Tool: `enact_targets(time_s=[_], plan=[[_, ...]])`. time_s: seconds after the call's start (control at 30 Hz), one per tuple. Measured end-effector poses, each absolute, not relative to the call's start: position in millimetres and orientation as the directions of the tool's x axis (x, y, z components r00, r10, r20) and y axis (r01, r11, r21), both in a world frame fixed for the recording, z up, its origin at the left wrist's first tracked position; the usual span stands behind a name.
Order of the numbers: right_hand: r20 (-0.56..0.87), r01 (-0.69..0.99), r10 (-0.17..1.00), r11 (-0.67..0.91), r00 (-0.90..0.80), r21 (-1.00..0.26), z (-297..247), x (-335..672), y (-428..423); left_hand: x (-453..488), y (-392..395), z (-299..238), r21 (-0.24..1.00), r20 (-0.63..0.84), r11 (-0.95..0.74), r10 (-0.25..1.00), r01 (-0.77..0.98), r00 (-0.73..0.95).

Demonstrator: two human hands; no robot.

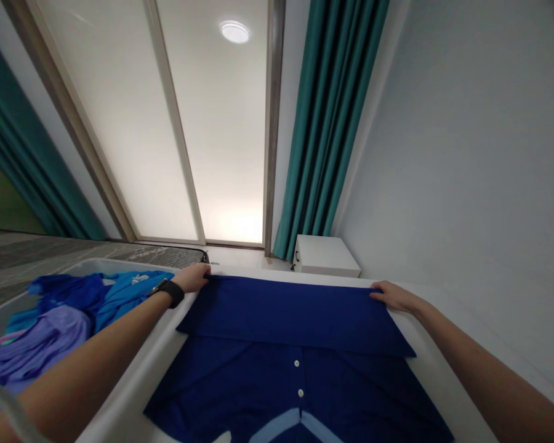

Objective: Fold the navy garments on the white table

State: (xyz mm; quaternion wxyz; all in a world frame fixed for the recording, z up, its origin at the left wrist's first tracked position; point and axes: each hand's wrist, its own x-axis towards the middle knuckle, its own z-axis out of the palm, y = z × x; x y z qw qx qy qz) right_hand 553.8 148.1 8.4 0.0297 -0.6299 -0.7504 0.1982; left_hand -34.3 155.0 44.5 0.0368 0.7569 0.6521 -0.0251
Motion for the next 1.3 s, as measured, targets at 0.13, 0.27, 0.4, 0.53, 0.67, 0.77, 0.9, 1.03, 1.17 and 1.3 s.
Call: enact_targets(time_s=[0.13,0.27,0.4,0.53,0.67,0.77,0.9,1.03,1.17,1.3], plan=[[-0.079,0.97,0.991,0.083,-0.103,-0.226,10,550,143,-27,160,43,0.056,-0.021,-0.117,0.993,0.992,0.118],[-0.011,0.982,1.0,0.01,-0.013,-0.188,17,547,146,-15,164,50,0.128,0.04,-0.045,0.998,0.991,0.041],[-0.029,0.96,0.994,-0.109,0.105,-0.258,22,542,155,-5,166,62,0.281,0.006,0.059,0.998,0.958,-0.063],[-0.101,0.869,0.971,-0.24,0.217,-0.433,18,535,158,-1,168,63,0.523,-0.142,0.171,0.983,0.835,-0.113],[-0.12,0.676,0.953,-0.284,0.279,-0.68,7,527,149,2,161,51,0.754,-0.203,0.256,0.967,0.605,-0.157],[-0.097,0.508,0.944,-0.255,0.316,-0.823,-4,521,137,4,148,41,0.867,-0.179,0.242,0.967,0.435,-0.182],[-0.083,0.358,0.929,-0.22,0.361,-0.907,-13,516,132,7,136,36,0.937,-0.149,0.205,0.967,0.281,-0.208],[-0.068,0.286,0.926,-0.184,0.372,-0.94,-7,513,135,9,138,41,0.964,-0.134,0.182,0.962,0.195,-0.238],[-0.047,0.255,0.931,-0.147,0.362,-0.956,8,513,132,9,140,53,0.975,-0.109,0.153,0.96,0.16,-0.256],[-0.035,0.226,0.937,-0.12,0.348,-0.967,26,514,117,7,128,69,0.988,-0.06,0.092,0.969,0.122,-0.241]])
